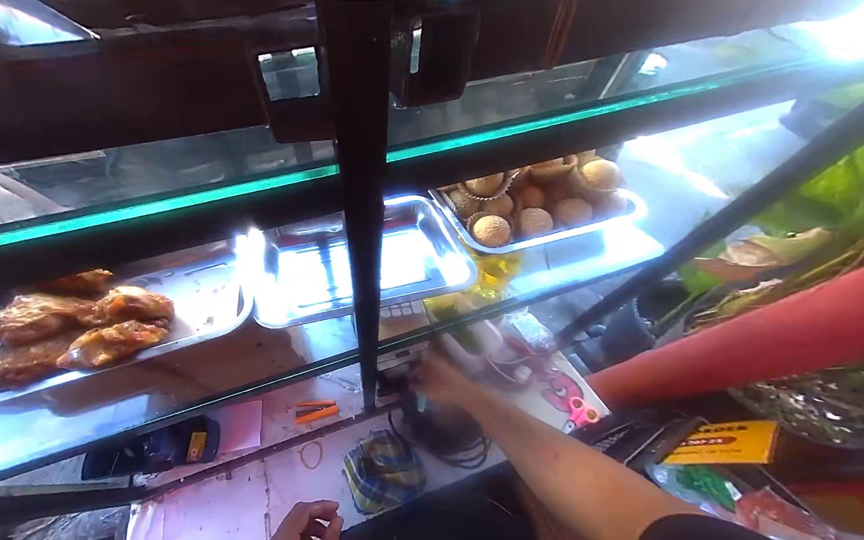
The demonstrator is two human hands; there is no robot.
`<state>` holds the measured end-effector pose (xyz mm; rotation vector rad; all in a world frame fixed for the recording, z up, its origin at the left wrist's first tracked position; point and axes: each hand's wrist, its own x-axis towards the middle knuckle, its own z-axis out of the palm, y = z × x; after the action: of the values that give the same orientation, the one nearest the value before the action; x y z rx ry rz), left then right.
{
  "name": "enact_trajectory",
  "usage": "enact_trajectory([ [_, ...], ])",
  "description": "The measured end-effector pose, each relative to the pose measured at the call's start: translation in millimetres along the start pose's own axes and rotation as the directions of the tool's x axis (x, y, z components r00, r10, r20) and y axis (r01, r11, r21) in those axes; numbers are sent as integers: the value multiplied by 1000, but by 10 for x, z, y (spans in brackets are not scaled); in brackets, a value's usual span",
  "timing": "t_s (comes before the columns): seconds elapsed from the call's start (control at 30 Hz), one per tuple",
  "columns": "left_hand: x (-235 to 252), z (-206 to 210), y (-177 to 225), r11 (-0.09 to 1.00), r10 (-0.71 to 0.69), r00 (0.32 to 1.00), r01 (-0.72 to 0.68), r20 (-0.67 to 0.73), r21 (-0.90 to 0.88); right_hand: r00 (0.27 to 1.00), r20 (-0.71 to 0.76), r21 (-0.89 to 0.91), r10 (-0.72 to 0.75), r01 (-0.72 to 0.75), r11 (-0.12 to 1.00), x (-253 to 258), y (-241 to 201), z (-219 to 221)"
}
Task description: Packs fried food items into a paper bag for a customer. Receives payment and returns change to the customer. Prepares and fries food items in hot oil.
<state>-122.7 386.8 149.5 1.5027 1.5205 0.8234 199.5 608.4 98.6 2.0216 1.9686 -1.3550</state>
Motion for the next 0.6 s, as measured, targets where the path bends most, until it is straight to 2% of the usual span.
enact_trajectory([
  [0.1,21,16,-4,1000,-24,1000,24,-14,-4,990,71,137,119,-127,982,-49,10,-133],
  [0.17,68,52,38,999,-46,999,46,7,-9,979,-3,365,204,-189,912,-69,-42,-118],
  [0.2,99,85,80,998,-55,998,55,28,-17,968,-16,499,249,-208,841,-58,-66,-89],
  [0.27,197,201,181,999,-48,995,50,90,-13,957,-24,686,289,-195,701,-59,-100,-5],
  [0.33,363,362,276,999,6,985,-13,175,40,971,-78,764,227,-88,639,-118,-121,86],
  [0.37,474,468,306,995,43,976,-62,212,83,972,-130,754,193,-30,656,-147,-107,123],
  [0.43,713,697,390,974,61,951,-123,304,192,952,-261,643,161,48,764,-173,-3,205],
  [0.5,978,910,498,932,26,923,-162,384,325,911,-397,409,112,67,910,-203,68,260],
  [0.57,1234,1101,570,865,-23,907,-193,421,463,867,-493,89,-73,134,987,-231,58,311],
  [0.6,1329,1177,586,826,-68,899,-193,433,530,854,-481,-73,-200,188,979,-218,76,365],
])
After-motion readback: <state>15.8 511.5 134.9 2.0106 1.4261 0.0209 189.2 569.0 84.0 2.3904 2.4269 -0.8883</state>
